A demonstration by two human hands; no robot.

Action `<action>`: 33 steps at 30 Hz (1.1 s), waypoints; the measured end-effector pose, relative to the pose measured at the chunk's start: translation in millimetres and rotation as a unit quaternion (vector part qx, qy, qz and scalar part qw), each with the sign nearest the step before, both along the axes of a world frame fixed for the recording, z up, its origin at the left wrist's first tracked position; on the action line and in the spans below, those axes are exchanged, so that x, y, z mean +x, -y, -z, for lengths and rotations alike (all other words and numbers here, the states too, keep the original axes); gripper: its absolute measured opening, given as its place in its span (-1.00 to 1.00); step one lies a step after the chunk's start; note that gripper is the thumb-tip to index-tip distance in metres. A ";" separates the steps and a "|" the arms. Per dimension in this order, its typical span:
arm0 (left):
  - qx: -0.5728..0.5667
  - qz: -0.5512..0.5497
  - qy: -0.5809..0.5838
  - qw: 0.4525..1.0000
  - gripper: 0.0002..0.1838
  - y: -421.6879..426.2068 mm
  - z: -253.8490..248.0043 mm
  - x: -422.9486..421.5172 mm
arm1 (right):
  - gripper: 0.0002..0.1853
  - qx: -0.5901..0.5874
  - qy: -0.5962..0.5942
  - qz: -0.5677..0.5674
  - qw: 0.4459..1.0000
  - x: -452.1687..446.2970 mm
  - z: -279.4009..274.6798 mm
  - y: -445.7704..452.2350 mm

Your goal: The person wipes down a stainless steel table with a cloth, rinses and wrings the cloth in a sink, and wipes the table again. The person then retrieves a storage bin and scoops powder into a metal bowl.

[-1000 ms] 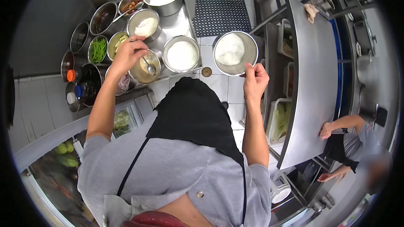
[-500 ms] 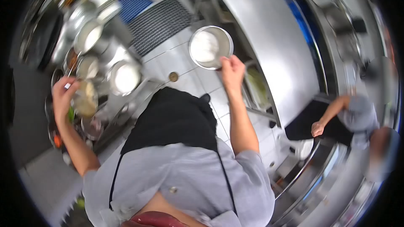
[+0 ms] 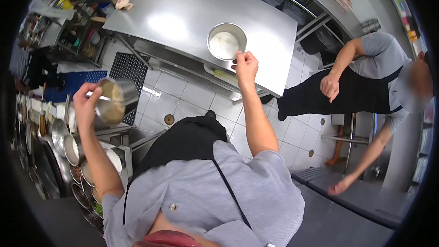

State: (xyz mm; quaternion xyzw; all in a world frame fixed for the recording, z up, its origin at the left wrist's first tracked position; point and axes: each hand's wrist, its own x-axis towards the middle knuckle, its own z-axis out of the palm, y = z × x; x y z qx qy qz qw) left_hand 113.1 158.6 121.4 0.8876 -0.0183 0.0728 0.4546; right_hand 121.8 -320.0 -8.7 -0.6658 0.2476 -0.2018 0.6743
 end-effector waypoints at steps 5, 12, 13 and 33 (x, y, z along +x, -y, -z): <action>-0.014 0.111 0.029 0.993 -0.83 122.5 29.4 95.8 | -0.70 0.042 -0.067 0.054 0.995 12.6 21.0 62.0; 0.080 0.156 0.014 0.984 -0.75 250.1 74.6 180.9 | -0.61 0.082 -0.073 0.039 0.993 -7.8 10.4 76.1; 0.091 0.157 0.003 0.983 -0.75 263.4 74.4 187.4 | -0.60 0.076 -0.067 0.024 0.995 -17.6 12.7 73.6; 0.025 0.263 -0.021 0.964 -0.12 276.7 107.2 363.3 | -0.80 -0.436 -0.025 0.211 0.875 14.4 36.7 -27.8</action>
